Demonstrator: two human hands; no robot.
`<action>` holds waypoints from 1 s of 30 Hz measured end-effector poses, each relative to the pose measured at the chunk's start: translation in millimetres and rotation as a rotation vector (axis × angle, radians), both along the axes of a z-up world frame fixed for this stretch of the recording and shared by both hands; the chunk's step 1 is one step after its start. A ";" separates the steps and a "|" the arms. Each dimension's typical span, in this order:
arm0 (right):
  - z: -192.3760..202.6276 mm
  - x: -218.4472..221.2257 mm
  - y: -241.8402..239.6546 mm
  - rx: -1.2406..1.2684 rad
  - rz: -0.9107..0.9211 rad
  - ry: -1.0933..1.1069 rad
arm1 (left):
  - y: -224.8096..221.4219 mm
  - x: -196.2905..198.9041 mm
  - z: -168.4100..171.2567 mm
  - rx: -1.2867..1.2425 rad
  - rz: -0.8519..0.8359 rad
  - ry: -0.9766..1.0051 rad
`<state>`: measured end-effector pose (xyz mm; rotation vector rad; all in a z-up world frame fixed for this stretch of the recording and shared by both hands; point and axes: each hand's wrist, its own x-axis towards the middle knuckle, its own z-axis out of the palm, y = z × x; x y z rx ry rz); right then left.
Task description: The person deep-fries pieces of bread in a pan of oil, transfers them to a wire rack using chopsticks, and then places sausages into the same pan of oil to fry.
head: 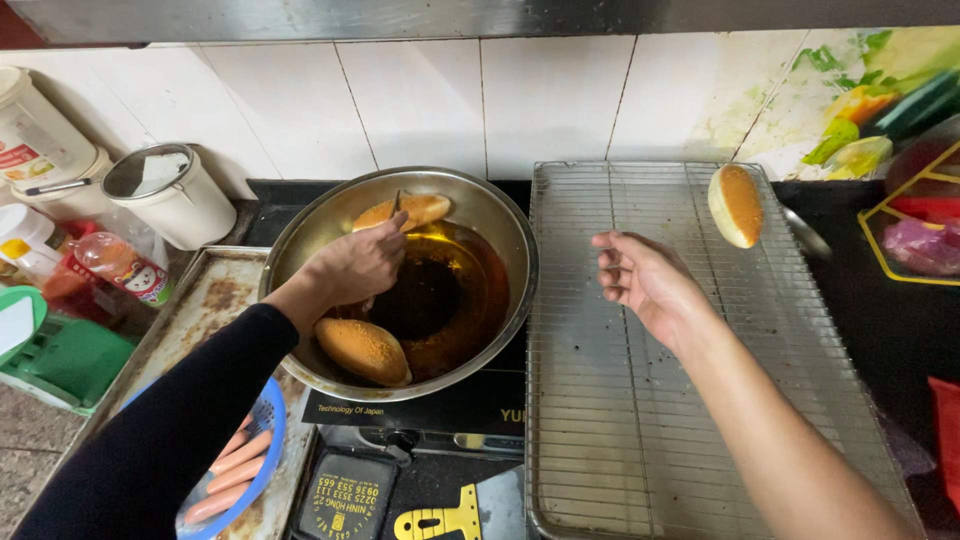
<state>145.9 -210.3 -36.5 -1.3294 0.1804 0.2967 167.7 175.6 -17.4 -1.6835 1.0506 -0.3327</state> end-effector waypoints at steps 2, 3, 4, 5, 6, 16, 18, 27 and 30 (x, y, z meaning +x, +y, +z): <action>-2.2 0.9 1.3 0.000 0.006 0.004 | -3.9 -3.7 5.9 0.138 0.090 0.068; -3.6 1.5 2.7 -0.001 0.015 0.007 | -3.7 -6.9 9.7 0.138 0.090 0.068; -4.9 1.7 4.2 0.000 0.015 0.008 | -2.9 -10.2 13.5 0.088 0.057 0.062; -5.6 2.1 6.2 0.005 0.018 0.013 | -1.8 -12.8 17.3 0.038 0.026 0.053; -5.8 2.2 8.1 0.010 0.021 0.018 | -3.3 -13.2 19.1 0.038 0.028 0.052; -2.4 -2.0 8.5 -0.030 0.030 0.019 | -3.4 6.7 4.0 -0.062 0.109 0.055; -2.7 -1.5 7.3 -0.014 0.031 0.017 | -5.5 4.3 7.3 -0.015 0.082 0.018; 1.9 -3.7 4.2 -0.006 0.026 0.000 | -6.1 -17.4 16.9 -0.111 0.049 0.122; 3.3 -1.9 6.7 0.014 0.035 0.003 | -4.7 -24.2 17.1 -0.259 0.031 0.045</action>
